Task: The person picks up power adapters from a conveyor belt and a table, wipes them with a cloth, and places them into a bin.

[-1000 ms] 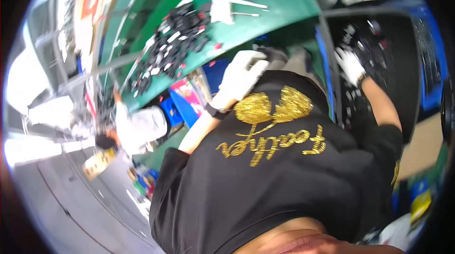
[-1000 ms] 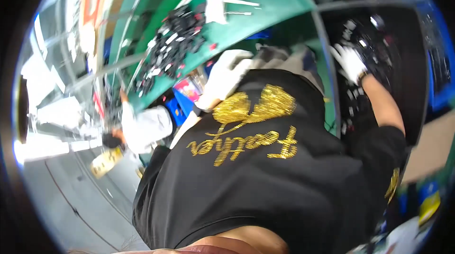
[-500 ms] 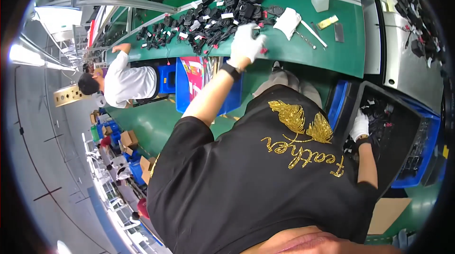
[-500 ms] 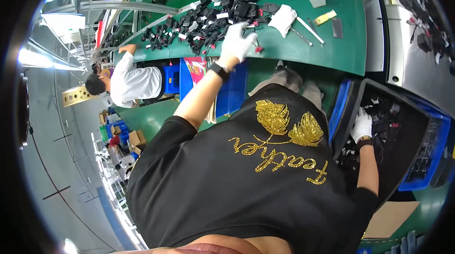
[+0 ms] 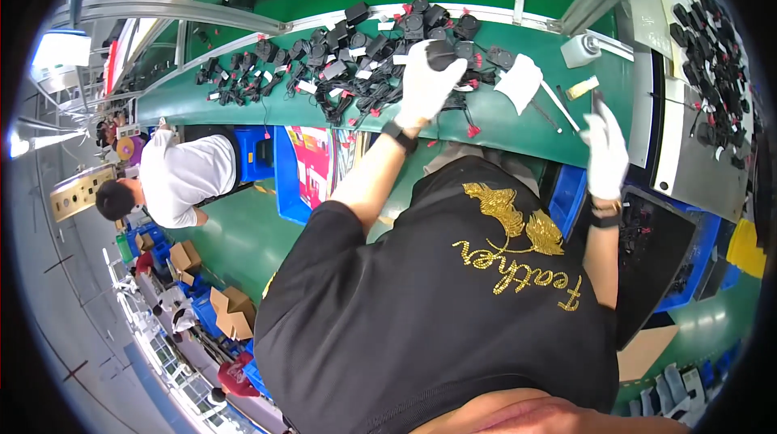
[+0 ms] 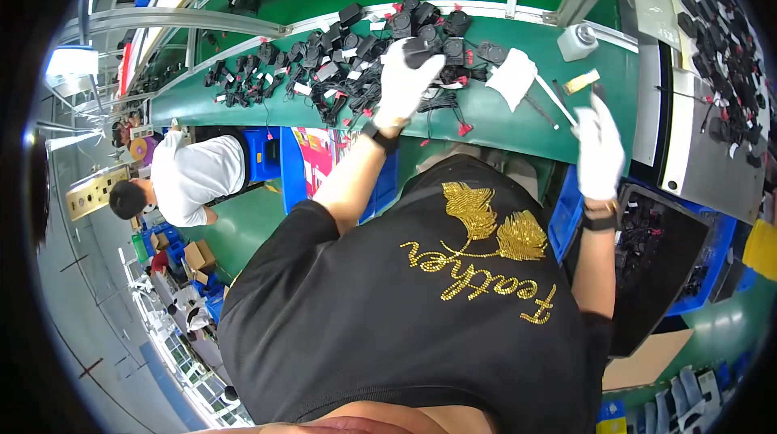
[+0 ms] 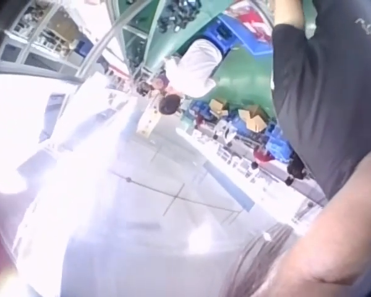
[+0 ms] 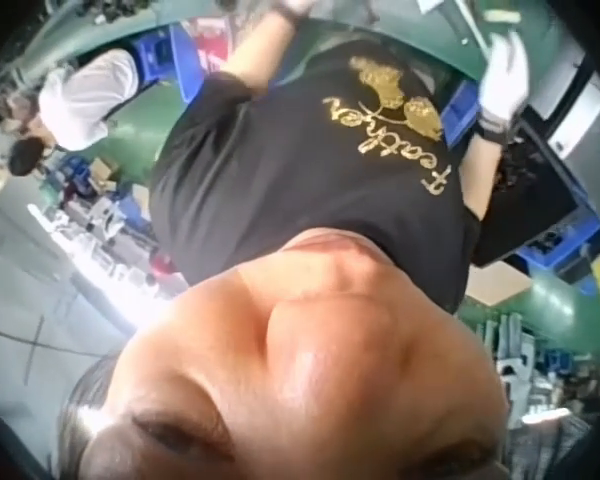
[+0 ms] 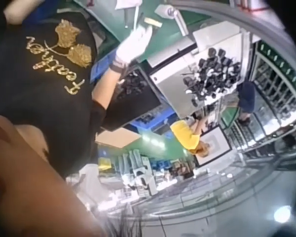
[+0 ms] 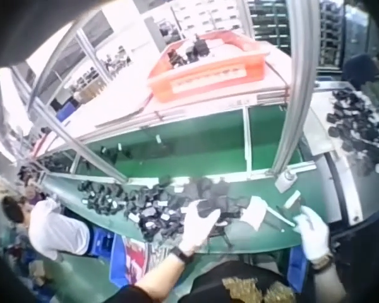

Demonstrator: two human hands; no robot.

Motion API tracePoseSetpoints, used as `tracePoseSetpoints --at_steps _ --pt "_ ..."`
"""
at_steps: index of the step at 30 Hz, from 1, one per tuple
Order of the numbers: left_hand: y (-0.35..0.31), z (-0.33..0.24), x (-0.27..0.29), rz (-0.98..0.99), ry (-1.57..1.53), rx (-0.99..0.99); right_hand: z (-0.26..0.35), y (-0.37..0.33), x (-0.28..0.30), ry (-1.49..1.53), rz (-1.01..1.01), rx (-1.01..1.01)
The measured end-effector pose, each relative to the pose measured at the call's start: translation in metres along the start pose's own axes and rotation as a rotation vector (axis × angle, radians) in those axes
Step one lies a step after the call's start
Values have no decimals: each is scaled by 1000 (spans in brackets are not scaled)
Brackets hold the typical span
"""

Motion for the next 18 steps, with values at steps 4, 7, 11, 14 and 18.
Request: tracePoseSetpoints --at_steps 4,7,11,14,18 --pt "-10 9 55 -103 -1146 307 47 44 -148 214 327 -58" --pt "-10 22 68 -36 -1472 493 79 71 -253 -278 414 132" --pt "-18 7 68 110 -1681 602 73 81 -354 -768 389 179" --pt "-20 19 66 -4 -1643 747 35 96 -374 -744 248 235" --pt "-14 15 74 130 -1786 703 17 87 -362 132 484 -24"
Point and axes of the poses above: each hand's wrist, its own y-axis towards the middle knuckle, its own x-axis out of the back of the hand, z = x × y, the point moved 10 cm from there along y, towards the middle knuckle, and after that the axes turned 4 degrees about -x, right-handed, at the moved point
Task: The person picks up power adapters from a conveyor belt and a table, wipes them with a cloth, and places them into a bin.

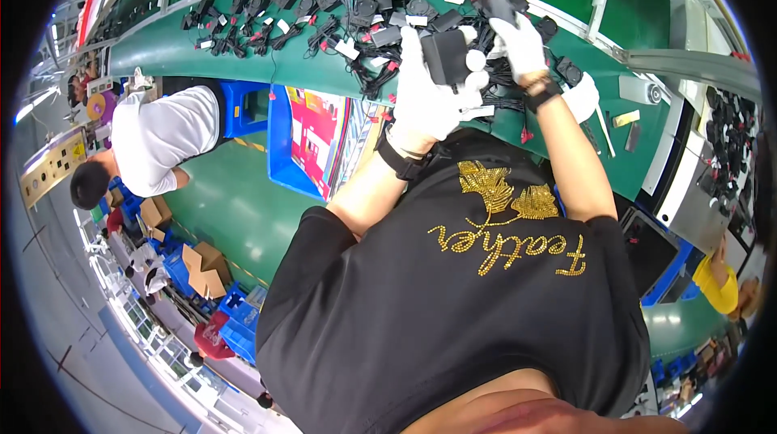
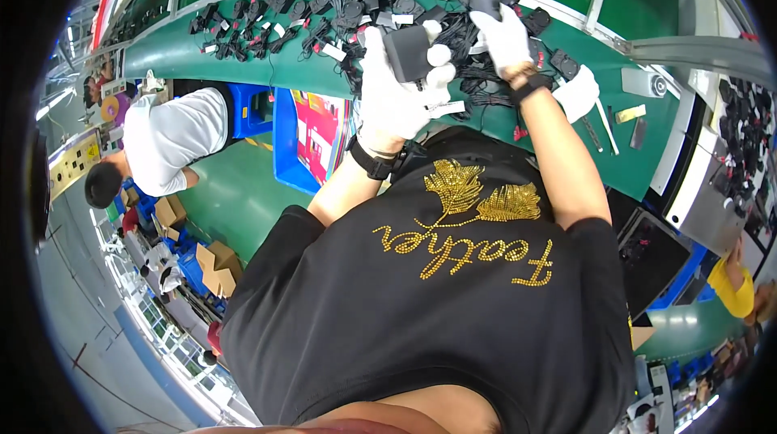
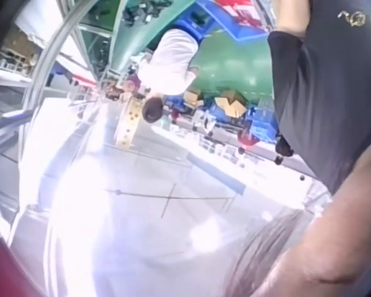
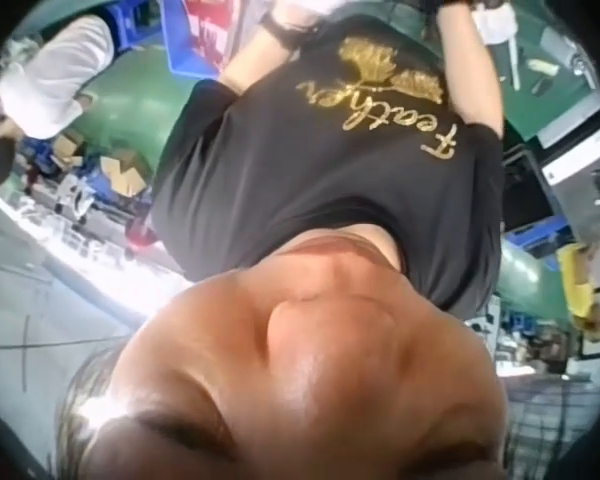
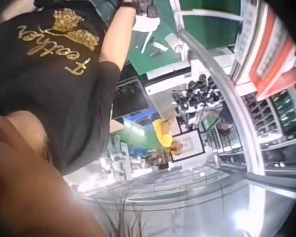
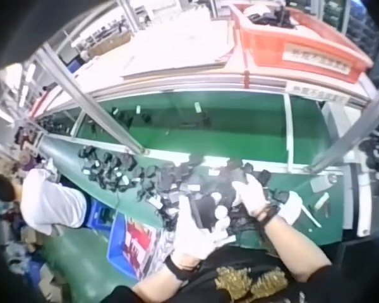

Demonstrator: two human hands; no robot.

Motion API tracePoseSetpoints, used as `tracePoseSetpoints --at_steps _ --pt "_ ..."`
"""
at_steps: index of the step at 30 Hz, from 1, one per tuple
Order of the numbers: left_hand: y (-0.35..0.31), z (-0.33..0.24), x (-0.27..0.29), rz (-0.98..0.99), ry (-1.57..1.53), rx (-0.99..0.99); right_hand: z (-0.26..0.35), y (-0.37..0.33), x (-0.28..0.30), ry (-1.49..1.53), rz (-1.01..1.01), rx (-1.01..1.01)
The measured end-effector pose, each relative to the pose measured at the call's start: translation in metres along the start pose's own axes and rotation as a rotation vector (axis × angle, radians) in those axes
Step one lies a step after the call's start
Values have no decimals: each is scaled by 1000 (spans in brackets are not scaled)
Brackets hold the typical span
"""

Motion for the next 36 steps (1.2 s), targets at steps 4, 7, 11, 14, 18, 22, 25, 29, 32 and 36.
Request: tracePoseSetpoints --at_steps 4,7,11,14,18,22,25,29,32,36 --pt "9 12 -10 110 -24 110 5 -68 -9 974 812 -312" --pt "11 12 -3 24 47 61 68 -97 20 1089 427 -299" --pt "17 31 -18 95 119 42 85 -128 65 247 126 -143" --pt "19 41 -23 159 281 12 127 -154 54 206 35 -103" --pt "12 50 -44 224 704 -98 118 -171 79 178 -224 36" --pt "0 62 -65 206 1093 -309 122 -184 92 123 -277 181" --pt "-1 76 -61 174 1272 -379 129 -198 93 36 -260 256" --pt "-14 88 -78 144 1449 -596 131 -214 91 -70 -164 279" --pt "-18 96 -77 42 1482 -537 130 -223 96 274 -55 268" --pt "-37 114 -101 254 1666 -811 137 -218 115 -60 -69 178"
Point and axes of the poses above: each hand's wrist, its own y-axis towards the middle knuckle, its own x-axis out of the back of the hand, z = x × y, the point moved 10 cm from there along y, towards the middle knuckle, and after that the axes turned 4 degrees about -x, right-handed, at the moved point
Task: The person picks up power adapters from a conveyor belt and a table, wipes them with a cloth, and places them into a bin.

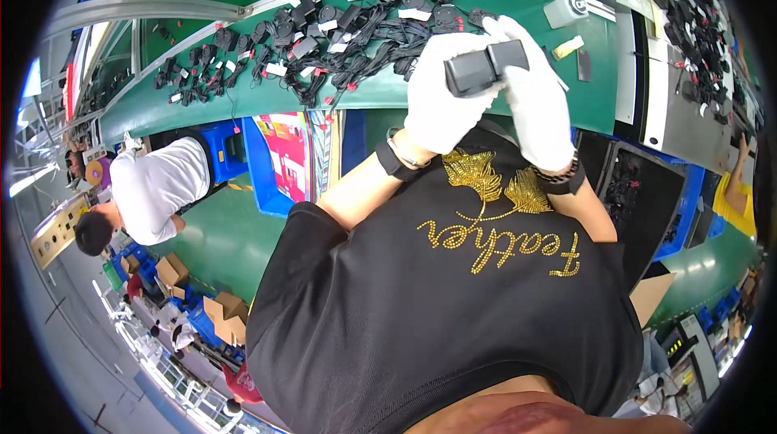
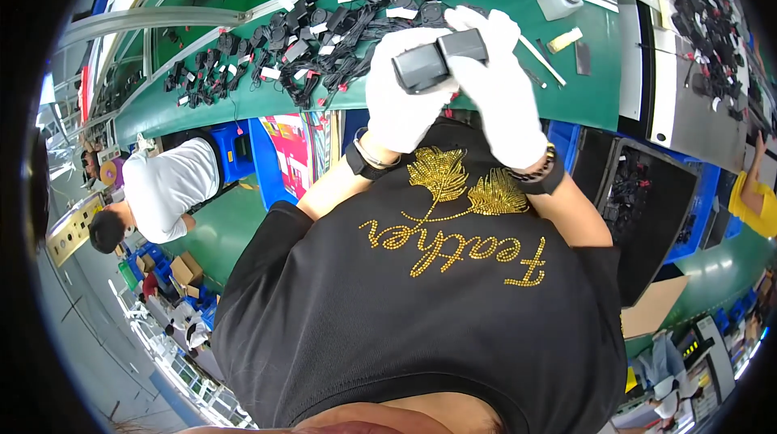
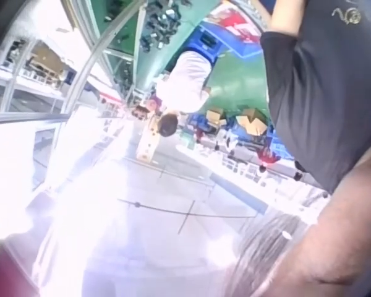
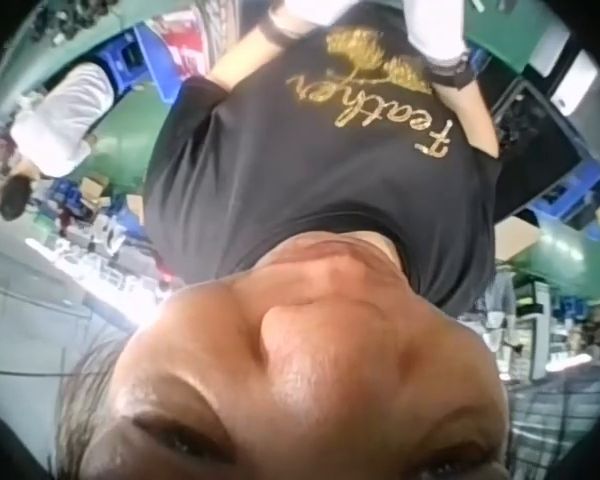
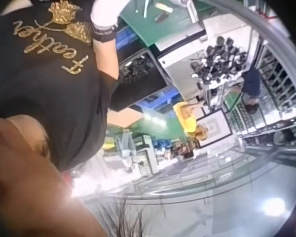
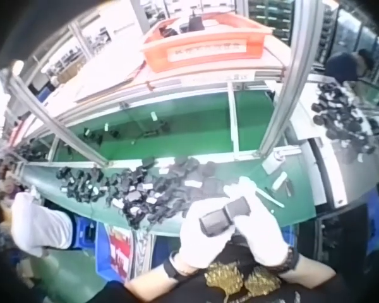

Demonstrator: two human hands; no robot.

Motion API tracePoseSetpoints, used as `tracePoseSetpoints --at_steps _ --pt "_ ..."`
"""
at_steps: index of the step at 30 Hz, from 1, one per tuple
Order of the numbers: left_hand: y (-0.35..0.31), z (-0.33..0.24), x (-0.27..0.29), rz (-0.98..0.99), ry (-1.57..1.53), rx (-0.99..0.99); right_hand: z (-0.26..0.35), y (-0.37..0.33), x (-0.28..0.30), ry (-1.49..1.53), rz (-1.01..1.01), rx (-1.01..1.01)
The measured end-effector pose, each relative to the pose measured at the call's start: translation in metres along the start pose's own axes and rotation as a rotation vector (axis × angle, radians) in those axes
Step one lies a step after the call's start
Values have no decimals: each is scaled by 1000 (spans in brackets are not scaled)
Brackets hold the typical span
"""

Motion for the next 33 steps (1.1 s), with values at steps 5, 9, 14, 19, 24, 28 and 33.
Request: tracePoseSetpoints --at_steps 5,9,14,19,24,28,33 --pt "-4 -14 -6 -38 128 -96 -2 0 10 107 -251 196" --pt "-9 -10 -5 -69 35 -39 -23 -1 13 638 -167 32" --pt "-6 -6 -4 -14 50 -26 18 -3 9 -81 -125 205" --pt "-3 -1 -5 -61 -62 28 23 0 1 -205 -159 288" --pt "-1 3 -7 -73 10 52 -9 7 5 657 -126 40" --pt "2 -6 -3 -82 14 32 30 -7 6 -297 -285 326" --pt "-5 -2 -5 -16 94 -34 -7 9 6 420 -81 4"
Point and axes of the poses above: each hand's wrist, its own y-axis towards the middle knuckle, its own x-axis out of the back of the hand, z = x × y, the point moved 10 cm from there along y, towards the middle knuckle, and after that the axes turned 4 degrees about -x, right-handed, at the moved point
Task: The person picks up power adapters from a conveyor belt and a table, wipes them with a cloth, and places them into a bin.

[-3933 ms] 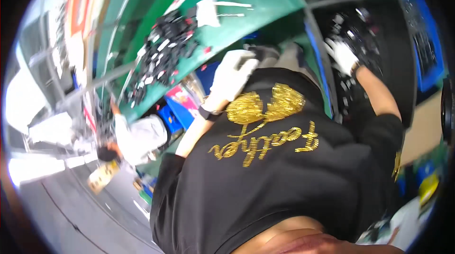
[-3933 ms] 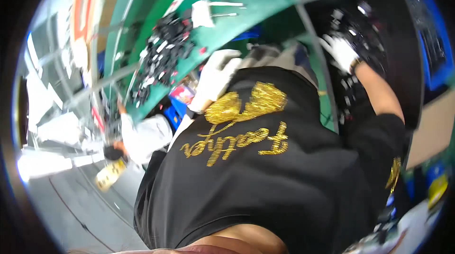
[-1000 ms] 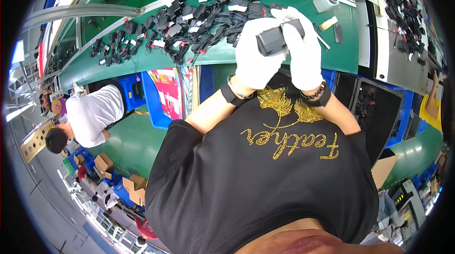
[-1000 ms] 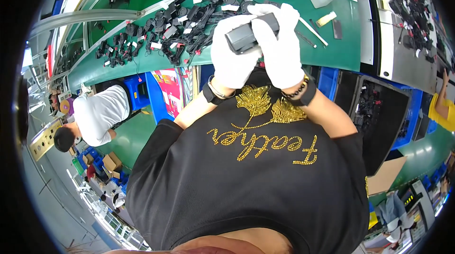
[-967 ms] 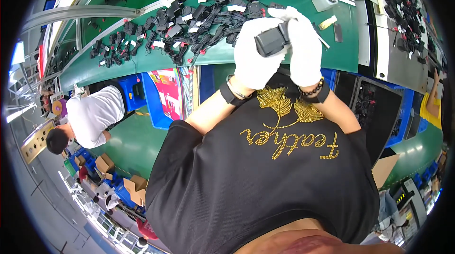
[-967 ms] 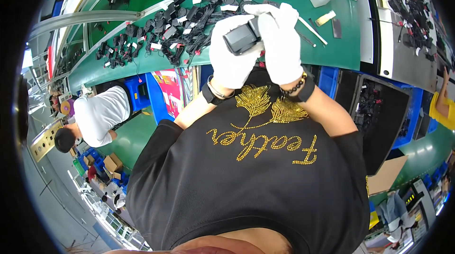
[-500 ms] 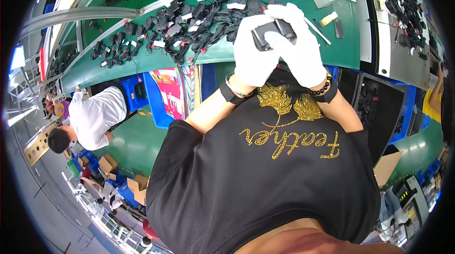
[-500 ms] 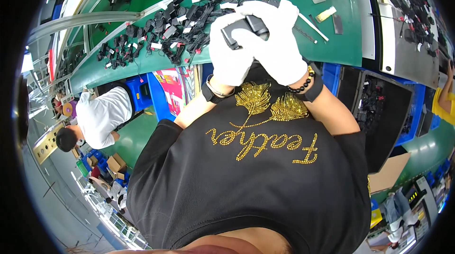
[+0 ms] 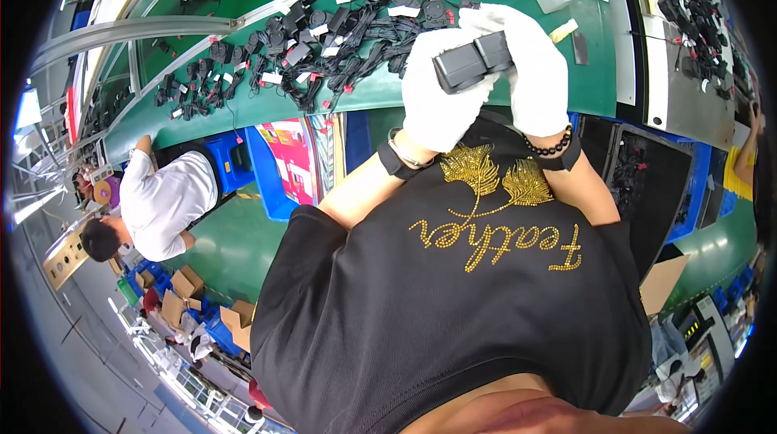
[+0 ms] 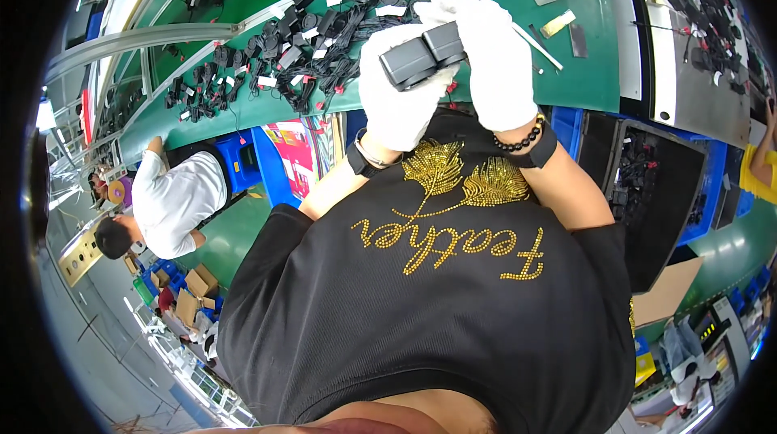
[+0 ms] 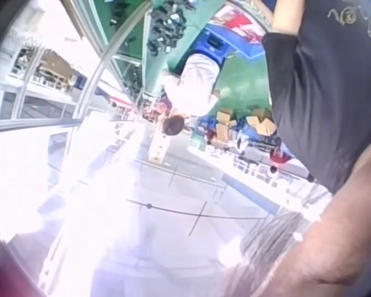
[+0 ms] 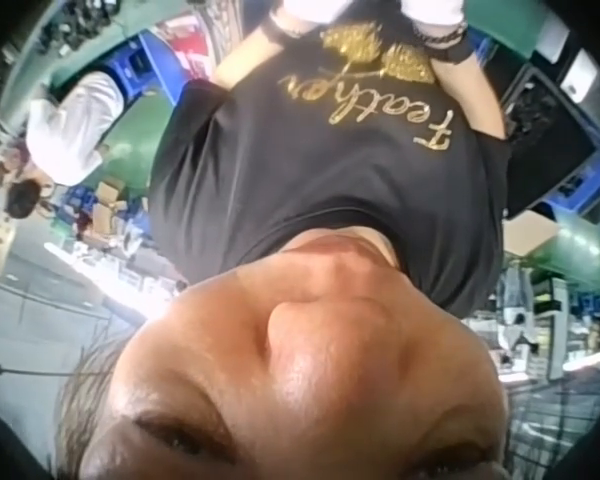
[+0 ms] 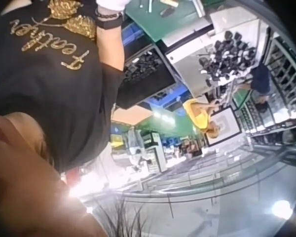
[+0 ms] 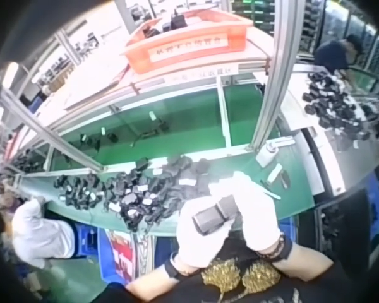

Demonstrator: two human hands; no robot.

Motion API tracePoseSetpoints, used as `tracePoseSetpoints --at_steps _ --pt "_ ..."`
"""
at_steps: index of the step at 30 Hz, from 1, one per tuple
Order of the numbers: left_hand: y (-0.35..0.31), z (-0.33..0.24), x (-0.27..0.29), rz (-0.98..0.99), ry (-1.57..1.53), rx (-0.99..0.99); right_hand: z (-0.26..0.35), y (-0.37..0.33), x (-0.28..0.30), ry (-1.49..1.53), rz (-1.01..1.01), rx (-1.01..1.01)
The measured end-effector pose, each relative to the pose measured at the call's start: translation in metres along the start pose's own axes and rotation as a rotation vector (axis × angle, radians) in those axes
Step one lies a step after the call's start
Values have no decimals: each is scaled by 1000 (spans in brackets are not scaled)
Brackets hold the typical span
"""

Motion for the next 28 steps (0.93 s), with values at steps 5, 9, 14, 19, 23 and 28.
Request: tracePoseSetpoints --at_steps 5,9,14,19,23,28 --pt "-1 14 1 58 -242 132 34 -9 -23 -837 83 402" --pt "1 9 3 163 -171 40 21 1 1 -396 105 95" --pt "-15 33 -28 350 -952 669 30 -7 -2 -507 416 87" --pt "-45 22 -53 619 -1100 716 -13 -23 -48 -273 934 -110" --pt "-63 32 -49 567 -1202 957 -28 -20 -41 -216 731 -181" --pt "-61 31 -52 585 -1111 852 -58 -7 -17 -408 519 18"
Point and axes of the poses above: each hand's wrist, its own y-axis towards the middle knuckle, its own x-axis out of the back of the hand, z = x × y, the point moved 10 cm from there along y, towards the middle knuckle, and after that the axes turned 4 degrees about -x, right-handed, at the moved point
